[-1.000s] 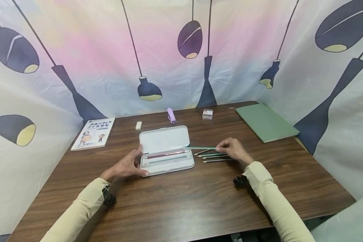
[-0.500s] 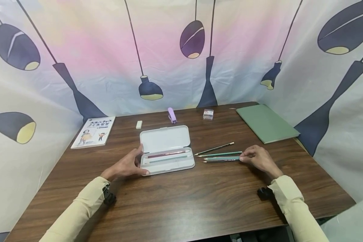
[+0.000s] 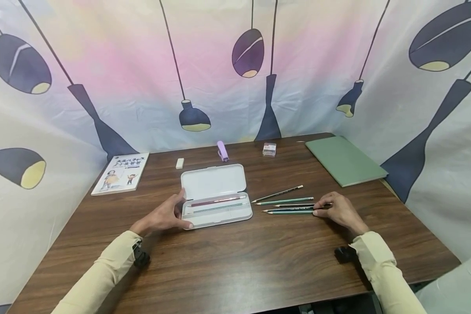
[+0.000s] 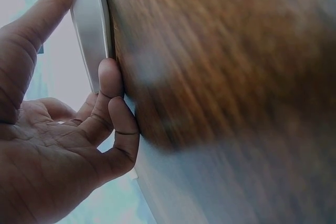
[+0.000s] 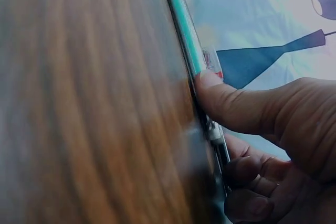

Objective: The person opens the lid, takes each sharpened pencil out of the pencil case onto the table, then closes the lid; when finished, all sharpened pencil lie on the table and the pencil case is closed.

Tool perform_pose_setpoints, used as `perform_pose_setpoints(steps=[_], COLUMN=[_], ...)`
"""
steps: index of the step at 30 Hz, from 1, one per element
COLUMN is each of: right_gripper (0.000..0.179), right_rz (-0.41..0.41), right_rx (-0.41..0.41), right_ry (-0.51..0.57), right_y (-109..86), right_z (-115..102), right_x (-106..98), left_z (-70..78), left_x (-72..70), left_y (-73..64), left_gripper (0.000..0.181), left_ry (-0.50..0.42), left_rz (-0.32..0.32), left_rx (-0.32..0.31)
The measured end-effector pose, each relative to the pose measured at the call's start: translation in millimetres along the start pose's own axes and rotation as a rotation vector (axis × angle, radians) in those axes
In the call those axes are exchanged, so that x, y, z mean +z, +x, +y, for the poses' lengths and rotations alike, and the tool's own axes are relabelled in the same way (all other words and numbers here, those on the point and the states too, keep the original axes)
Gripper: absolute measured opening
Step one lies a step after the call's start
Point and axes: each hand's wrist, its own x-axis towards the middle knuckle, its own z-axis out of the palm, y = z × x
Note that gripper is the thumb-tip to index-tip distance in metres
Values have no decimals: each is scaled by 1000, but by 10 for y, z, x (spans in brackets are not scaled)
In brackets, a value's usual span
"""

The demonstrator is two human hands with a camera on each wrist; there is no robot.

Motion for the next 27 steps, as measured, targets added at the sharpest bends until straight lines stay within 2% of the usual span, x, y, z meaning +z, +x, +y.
perform_pose_setpoints(steps=[13,17,21,27], right_gripper=[23,27,30,34], right_rz=[-22,52,102,-6], right_rx=[33,-19,-81,-156], right_ry=[29,65,159,269], right_y=[4,78,277,622], right_z=[-19,-91,-303,-768], right_x=[22,89,196,459], left_z=[13,2,1,9], left_x=[-1,-20,-29,18], left_y=[-3,-6,-5,1], left_gripper=[120,120,120,119], left_ry=[-7,-6,-6,-14], left_rz=[8,7,15,13], left_rx=[6,4,1,-7])
